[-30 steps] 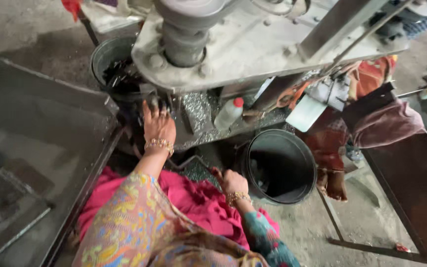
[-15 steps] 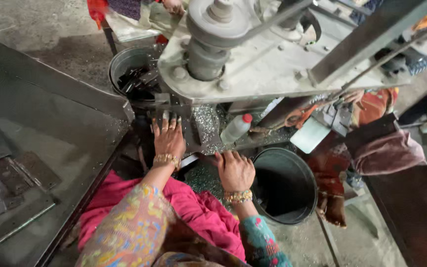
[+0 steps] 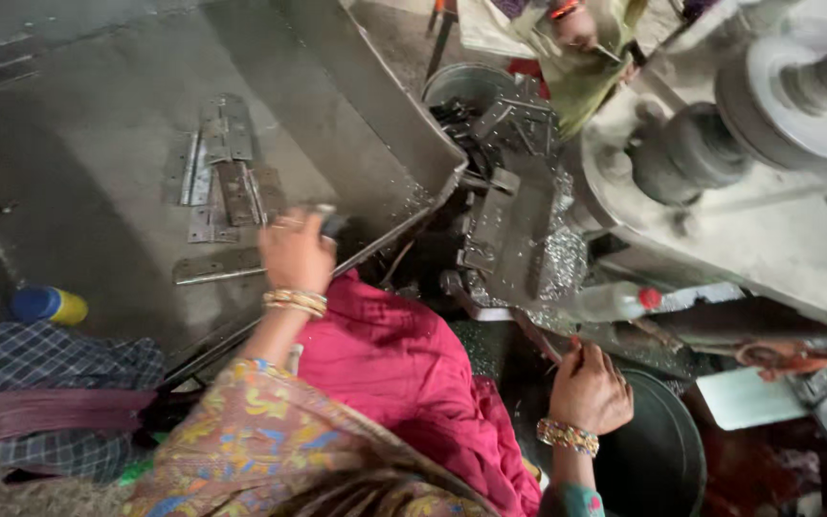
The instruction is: The person picks up metal hinge pieces and feeds them into a mechanical press one by one, then places the processed pieces into a bin.
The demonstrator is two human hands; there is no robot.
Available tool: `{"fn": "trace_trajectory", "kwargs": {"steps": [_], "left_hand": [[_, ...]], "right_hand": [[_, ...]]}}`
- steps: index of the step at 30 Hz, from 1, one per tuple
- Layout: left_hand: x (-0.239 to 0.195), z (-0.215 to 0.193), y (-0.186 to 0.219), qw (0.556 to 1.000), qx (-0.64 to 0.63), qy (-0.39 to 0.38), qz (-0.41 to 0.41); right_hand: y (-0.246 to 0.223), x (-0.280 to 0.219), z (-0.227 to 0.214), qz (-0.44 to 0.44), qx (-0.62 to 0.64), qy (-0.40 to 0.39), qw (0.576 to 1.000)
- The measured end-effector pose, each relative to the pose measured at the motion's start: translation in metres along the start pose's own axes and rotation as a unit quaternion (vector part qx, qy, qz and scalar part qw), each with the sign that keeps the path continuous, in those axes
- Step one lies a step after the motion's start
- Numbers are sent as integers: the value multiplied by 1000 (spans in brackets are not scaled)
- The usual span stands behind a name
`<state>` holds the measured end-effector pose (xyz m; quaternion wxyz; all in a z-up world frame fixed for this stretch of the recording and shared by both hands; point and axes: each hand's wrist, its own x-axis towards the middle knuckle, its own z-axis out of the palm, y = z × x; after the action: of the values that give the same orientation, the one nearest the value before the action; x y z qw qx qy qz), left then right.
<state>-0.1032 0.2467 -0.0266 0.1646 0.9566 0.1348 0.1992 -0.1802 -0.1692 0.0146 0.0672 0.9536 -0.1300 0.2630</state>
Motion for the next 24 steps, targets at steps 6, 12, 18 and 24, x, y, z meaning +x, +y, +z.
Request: {"fn": "trace_trajectory", "kwargs": {"steps": [6, 12, 18, 24], "left_hand": [[47, 1, -70, 967, 165, -51, -190], [53, 25, -50, 980, 142, -75, -114], [38, 26, -39, 993, 14, -100, -62], [51, 70, -46, 994, 25, -85, -58]], "right_hand": [[-1, 0, 3, 8, -5, -5, 1000], [-5, 2, 2, 18, -17, -7, 1000], [-12, 3, -9, 15, -4, -11, 1000], [-11, 4, -10, 22, 4, -42, 999]]}}
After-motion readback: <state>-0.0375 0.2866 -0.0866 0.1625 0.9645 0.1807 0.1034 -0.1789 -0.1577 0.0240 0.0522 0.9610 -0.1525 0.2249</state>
